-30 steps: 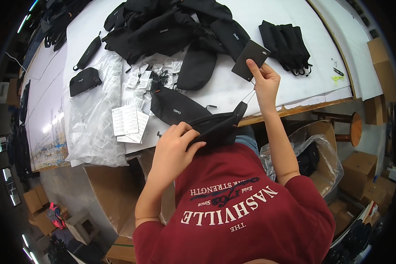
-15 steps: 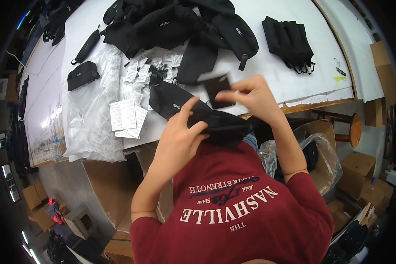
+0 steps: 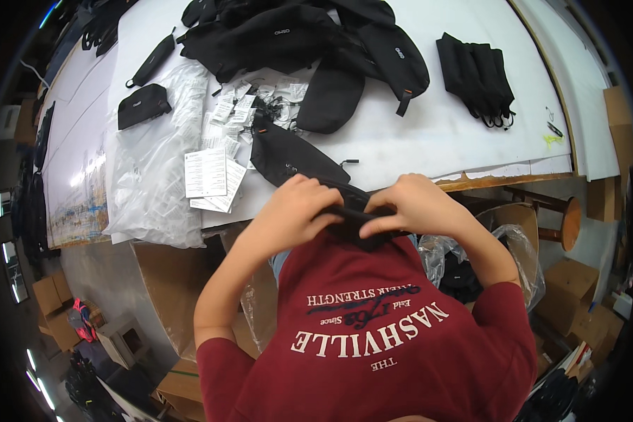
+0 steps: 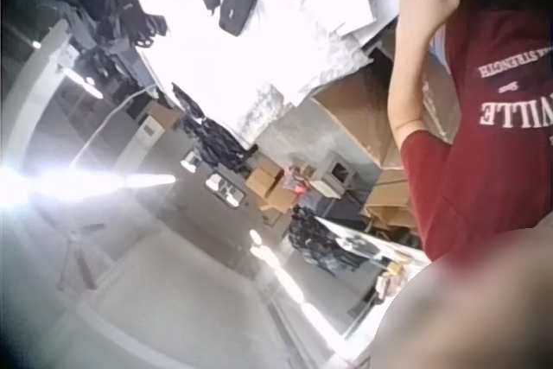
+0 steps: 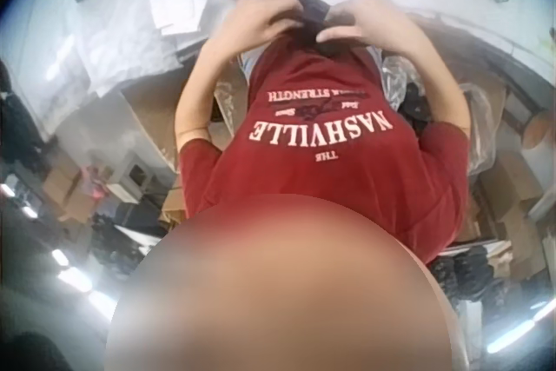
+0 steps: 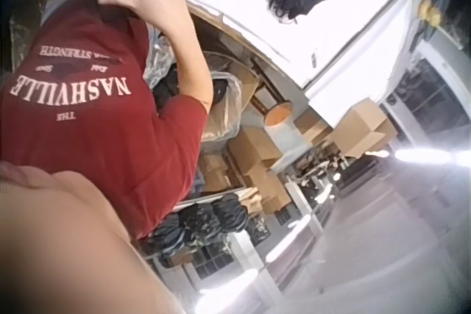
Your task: Sorting small black zippered pouches and placing them into a box.
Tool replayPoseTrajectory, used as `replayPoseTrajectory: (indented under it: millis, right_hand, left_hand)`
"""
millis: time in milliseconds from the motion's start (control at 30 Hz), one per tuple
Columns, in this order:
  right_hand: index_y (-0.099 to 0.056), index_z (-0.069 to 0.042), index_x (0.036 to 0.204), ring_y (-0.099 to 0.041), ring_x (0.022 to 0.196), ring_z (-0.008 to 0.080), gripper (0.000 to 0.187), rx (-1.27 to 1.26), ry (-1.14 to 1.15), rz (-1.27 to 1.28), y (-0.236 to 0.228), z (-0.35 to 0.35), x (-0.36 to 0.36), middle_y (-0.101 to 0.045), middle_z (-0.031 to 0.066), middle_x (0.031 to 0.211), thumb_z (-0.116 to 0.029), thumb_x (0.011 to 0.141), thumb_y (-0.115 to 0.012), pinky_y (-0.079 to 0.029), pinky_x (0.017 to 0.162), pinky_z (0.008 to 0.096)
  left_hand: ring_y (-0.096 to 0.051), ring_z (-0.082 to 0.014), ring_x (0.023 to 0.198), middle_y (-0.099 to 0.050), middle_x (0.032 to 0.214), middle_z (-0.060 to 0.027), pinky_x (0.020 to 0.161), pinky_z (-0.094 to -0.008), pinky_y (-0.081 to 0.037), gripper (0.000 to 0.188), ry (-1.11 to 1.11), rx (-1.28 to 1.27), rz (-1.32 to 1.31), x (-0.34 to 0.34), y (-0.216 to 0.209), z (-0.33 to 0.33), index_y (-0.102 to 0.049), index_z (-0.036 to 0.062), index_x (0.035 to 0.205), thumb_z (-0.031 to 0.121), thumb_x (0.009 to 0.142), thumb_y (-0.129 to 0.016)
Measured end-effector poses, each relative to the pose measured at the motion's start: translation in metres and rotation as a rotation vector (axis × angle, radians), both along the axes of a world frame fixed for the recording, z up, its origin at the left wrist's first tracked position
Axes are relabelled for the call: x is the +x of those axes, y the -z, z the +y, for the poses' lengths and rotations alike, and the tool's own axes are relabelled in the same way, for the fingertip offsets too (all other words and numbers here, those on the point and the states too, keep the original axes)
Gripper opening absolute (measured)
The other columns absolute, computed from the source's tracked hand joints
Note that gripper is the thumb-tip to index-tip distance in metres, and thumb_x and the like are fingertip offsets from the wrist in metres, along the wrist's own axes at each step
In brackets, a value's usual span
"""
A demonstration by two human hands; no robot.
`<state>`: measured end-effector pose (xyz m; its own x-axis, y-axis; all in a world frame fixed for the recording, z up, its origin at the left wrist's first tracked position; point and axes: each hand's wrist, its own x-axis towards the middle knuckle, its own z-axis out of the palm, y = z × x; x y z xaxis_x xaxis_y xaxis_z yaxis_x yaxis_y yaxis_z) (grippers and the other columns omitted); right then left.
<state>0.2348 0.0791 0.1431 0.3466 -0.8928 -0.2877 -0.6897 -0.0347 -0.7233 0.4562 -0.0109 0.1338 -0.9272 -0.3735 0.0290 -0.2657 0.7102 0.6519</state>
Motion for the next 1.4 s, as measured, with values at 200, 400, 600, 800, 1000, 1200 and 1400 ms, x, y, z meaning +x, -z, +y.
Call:
replayPoseTrajectory:
  millis: [200,400,600,800,1000,1200,1400]
  right_hand:
    - [-0.072,-0.010,0.080,-0.060,0.056,0.0286,0.029,0.014,-0.069,0.051,0.005,0.009,0.001,-0.061,0.0108,0.059,-0.038,0.076,-0.071,-0.046,0.056,0.0360]
    - [-0.073,-0.012,0.080,-0.058,0.054,0.0282,0.020,-0.205,-0.008,0.021,0.000,0.014,-0.011,-0.061,0.0092,0.058,-0.031,0.074,-0.073,-0.044,0.053,0.0360]
    - [-0.070,-0.013,0.074,-0.058,0.054,0.0246,0.008,-0.591,0.033,0.239,-0.014,0.000,-0.020,-0.060,0.0058,0.056,-0.020,0.071,-0.072,-0.043,0.055,0.0343]
    - [-0.067,-0.011,0.073,-0.056,0.053,0.0239,0.011,-0.668,0.037,0.370,-0.011,-0.012,-0.020,-0.057,0.0042,0.054,-0.020,0.069,-0.073,-0.042,0.055,0.0346]
    - [-0.069,-0.010,0.076,-0.057,0.054,0.0234,0.012,-0.642,0.016,0.358,-0.013,-0.017,-0.017,-0.060,0.0046,0.057,-0.019,0.068,-0.074,-0.042,0.055,0.0342]
    - [-0.069,-0.010,0.076,-0.058,0.054,0.0240,0.012,-0.610,0.013,0.345,-0.010,-0.017,-0.017,-0.061,0.0055,0.058,-0.019,0.069,-0.074,-0.043,0.055,0.0341]
    - [-0.071,-0.011,0.078,-0.057,0.051,0.0241,0.012,-0.652,0.127,0.252,-0.011,-0.017,-0.015,-0.060,0.0061,0.056,-0.018,0.069,-0.075,-0.042,0.053,0.0338]
  left_hand:
    - [-0.060,-0.0283,0.098,-0.064,0.104,-0.0115,0.083,-0.0357,-0.047,0.031,-0.659,-0.100,0.196,0.024,0.058,-0.138,-0.062,0.0048,0.107,0.022,0.083,-0.066]
    - [-0.058,-0.0282,0.094,-0.062,0.095,-0.0074,0.078,-0.0392,-0.047,0.025,-0.757,-0.303,-0.168,0.049,0.093,-0.187,-0.069,0.0098,0.093,0.030,0.080,-0.069]
    - [-0.061,-0.0255,0.074,-0.064,0.087,-0.0081,0.069,-0.0354,-0.047,0.020,-0.856,-0.388,0.209,0.042,0.068,-0.178,-0.070,0.0033,0.085,0.023,0.085,-0.065]
    - [-0.060,-0.0203,0.096,-0.064,0.101,-0.0067,0.085,-0.0296,-0.045,0.013,-0.480,-0.116,0.510,-0.011,-0.026,-0.069,-0.071,0.0043,0.087,0.002,0.074,-0.071]
    - [-0.052,-0.0241,0.107,-0.062,0.106,-0.0037,0.096,-0.0377,-0.034,0.011,-0.272,-0.430,0.303,-0.015,-0.026,-0.041,-0.071,0.0146,0.085,0.013,0.074,-0.073]
    - [-0.046,-0.0264,0.119,-0.059,0.119,-0.0047,0.098,-0.0388,-0.033,0.013,-0.324,-0.452,0.265,-0.011,-0.028,-0.029,-0.074,0.0155,0.089,0.014,0.076,-0.071]
    - [-0.040,-0.0307,0.124,-0.042,0.137,-0.0134,0.104,-0.0396,-0.030,0.052,-0.581,-0.224,0.505,-0.007,-0.012,-0.027,-0.060,0.0079,0.118,0.023,0.072,-0.079]
